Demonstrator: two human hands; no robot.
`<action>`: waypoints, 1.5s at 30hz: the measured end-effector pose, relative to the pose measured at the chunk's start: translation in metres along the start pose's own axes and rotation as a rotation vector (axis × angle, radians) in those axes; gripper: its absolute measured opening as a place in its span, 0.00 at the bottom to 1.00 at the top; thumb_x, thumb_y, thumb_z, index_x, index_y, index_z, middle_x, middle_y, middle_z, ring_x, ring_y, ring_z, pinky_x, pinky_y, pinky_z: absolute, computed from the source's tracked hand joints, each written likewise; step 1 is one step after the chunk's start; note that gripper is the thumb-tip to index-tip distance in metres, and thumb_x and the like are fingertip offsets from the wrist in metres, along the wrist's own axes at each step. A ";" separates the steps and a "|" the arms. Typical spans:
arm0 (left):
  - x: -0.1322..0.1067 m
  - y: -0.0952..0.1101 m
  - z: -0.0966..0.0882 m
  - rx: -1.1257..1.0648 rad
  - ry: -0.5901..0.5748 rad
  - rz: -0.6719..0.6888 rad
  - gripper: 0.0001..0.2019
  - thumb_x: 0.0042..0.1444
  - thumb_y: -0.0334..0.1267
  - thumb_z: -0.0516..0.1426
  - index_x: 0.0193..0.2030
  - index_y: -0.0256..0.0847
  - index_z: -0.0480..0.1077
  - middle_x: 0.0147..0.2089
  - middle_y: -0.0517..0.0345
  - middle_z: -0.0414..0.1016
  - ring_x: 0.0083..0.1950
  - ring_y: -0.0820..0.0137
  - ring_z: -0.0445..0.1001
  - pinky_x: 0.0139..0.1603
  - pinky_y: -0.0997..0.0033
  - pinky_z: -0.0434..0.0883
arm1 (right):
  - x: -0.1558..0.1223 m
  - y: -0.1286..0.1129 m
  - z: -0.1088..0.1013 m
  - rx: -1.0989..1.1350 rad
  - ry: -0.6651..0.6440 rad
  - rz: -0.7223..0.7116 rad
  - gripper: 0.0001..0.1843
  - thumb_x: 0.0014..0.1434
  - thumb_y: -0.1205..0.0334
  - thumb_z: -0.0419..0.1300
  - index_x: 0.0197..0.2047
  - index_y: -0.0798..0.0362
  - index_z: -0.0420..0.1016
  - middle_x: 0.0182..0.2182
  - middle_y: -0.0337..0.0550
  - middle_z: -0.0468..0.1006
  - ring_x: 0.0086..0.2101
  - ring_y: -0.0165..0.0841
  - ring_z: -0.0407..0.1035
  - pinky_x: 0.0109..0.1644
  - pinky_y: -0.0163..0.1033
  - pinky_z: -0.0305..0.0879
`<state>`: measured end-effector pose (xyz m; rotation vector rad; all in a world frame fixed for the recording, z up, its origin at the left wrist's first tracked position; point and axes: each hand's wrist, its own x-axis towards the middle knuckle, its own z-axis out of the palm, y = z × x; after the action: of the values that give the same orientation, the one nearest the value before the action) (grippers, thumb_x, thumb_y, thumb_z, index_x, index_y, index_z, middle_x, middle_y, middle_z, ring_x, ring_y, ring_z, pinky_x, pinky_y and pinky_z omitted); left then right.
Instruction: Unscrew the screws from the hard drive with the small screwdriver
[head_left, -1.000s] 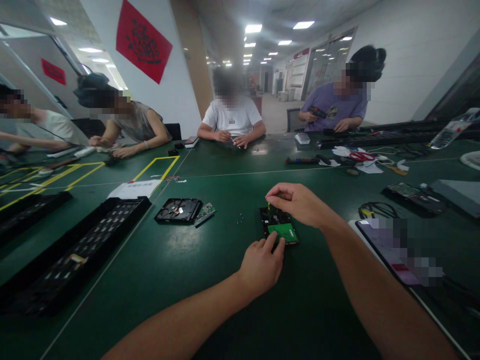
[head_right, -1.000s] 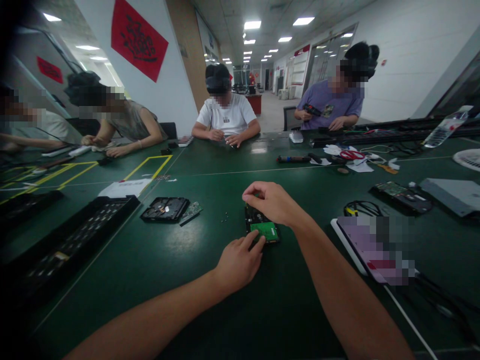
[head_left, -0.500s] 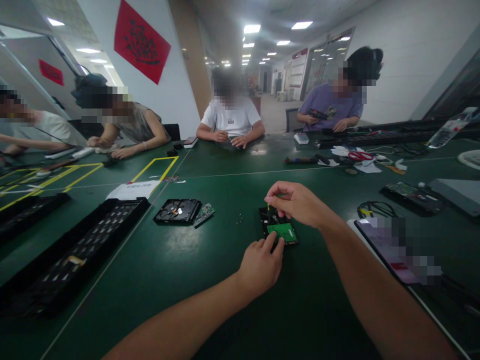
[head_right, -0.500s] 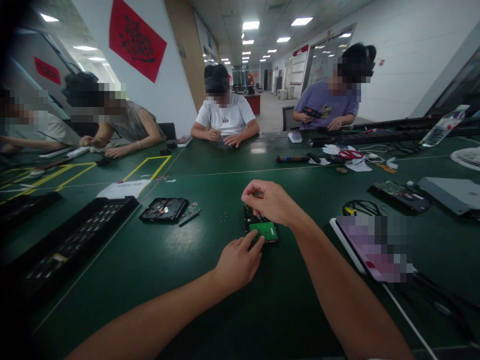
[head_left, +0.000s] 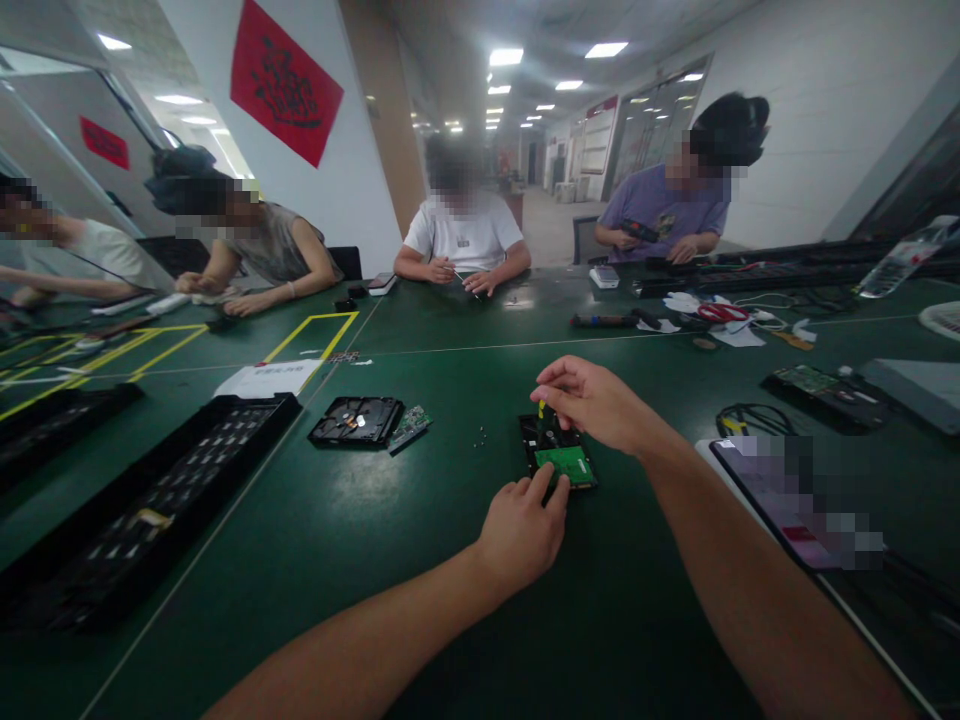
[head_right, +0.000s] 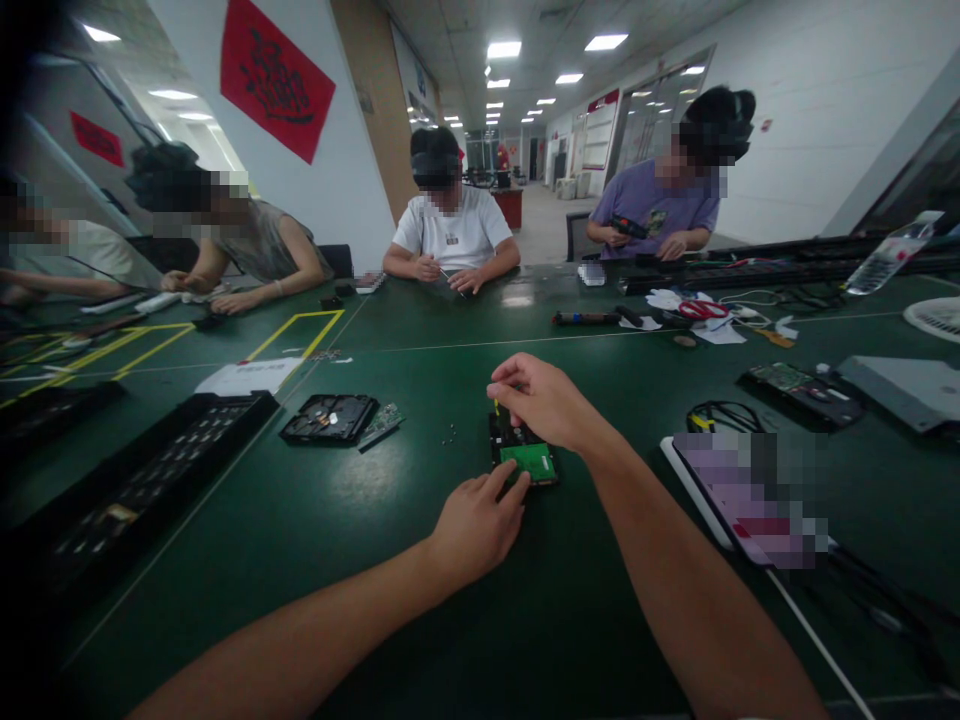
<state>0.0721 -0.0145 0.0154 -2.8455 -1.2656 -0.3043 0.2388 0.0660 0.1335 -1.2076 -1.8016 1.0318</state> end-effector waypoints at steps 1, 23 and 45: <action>0.000 0.000 0.000 -0.004 0.000 0.001 0.26 0.69 0.39 0.48 0.71 0.38 0.61 0.70 0.38 0.64 0.57 0.53 0.76 0.53 0.52 0.77 | 0.000 0.000 0.000 -0.003 0.001 0.005 0.14 0.63 0.51 0.65 0.46 0.51 0.73 0.36 0.43 0.81 0.25 0.28 0.70 0.26 0.35 0.64; 0.000 0.000 0.000 0.000 0.006 -0.010 0.24 0.69 0.39 0.49 0.71 0.39 0.61 0.69 0.40 0.65 0.56 0.55 0.77 0.55 0.53 0.77 | -0.003 -0.007 -0.001 -0.044 -0.087 0.020 0.15 0.64 0.51 0.65 0.47 0.51 0.75 0.31 0.41 0.79 0.27 0.31 0.73 0.26 0.34 0.67; 0.010 -0.019 -0.025 0.073 -0.164 -0.046 0.14 0.69 0.30 0.49 0.58 0.42 0.68 0.60 0.48 0.70 0.44 0.62 0.80 0.40 0.61 0.79 | 0.000 0.002 0.000 -0.113 0.018 0.037 0.14 0.61 0.52 0.68 0.44 0.50 0.73 0.40 0.43 0.81 0.29 0.31 0.75 0.27 0.35 0.68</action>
<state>0.0603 0.0034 0.0407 -2.8324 -1.3401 -0.0249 0.2390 0.0668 0.1320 -1.3184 -1.8502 0.9475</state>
